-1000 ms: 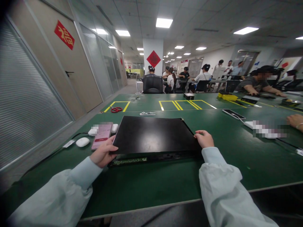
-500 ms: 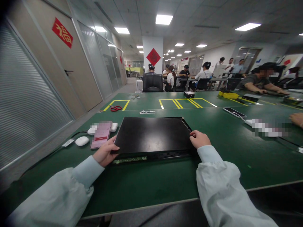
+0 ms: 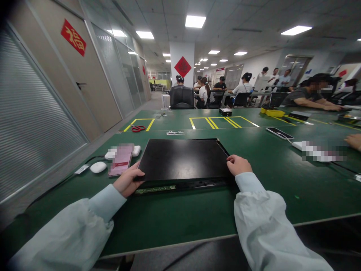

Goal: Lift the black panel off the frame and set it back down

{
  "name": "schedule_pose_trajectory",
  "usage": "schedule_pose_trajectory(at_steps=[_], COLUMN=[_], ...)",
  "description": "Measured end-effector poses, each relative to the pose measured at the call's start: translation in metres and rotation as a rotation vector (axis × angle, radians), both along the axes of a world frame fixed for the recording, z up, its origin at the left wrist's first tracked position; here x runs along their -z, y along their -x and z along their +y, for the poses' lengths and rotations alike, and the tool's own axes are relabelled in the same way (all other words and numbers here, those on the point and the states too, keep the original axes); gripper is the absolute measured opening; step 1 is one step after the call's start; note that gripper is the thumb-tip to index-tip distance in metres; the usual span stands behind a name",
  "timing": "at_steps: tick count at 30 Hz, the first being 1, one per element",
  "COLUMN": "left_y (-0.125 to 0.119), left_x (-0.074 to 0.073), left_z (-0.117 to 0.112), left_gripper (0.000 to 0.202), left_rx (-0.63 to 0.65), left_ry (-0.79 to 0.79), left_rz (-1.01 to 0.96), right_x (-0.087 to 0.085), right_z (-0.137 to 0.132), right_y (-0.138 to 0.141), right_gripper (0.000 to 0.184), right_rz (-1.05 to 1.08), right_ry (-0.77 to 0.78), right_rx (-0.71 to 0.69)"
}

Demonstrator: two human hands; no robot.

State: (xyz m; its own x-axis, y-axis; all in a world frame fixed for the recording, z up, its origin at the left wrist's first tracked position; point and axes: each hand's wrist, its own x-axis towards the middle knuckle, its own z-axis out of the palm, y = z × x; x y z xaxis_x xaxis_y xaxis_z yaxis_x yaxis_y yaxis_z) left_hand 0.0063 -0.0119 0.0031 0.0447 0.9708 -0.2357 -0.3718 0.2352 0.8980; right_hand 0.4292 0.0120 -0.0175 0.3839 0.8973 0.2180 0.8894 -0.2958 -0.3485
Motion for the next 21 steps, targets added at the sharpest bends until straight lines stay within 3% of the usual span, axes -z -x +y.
schedule_pose_trajectory(at_steps=[14, 21], left_y=[-0.006, 0.002], left_x=[-0.003, 0.007], left_z=[-0.001, 0.004], left_gripper=[0.063, 0.065], left_rx=[-0.084, -0.004], left_ry=[0.032, -0.231], left_rz=[0.013, 0.101], right_x=[0.002, 0.001], right_z=[0.001, 0.001], right_y=[0.002, 0.002], right_gripper=[0.027, 0.029], right_rz=[-0.01, 0.027], right_ry=[-0.033, 0.001], right_rx=[0.024, 0.029])
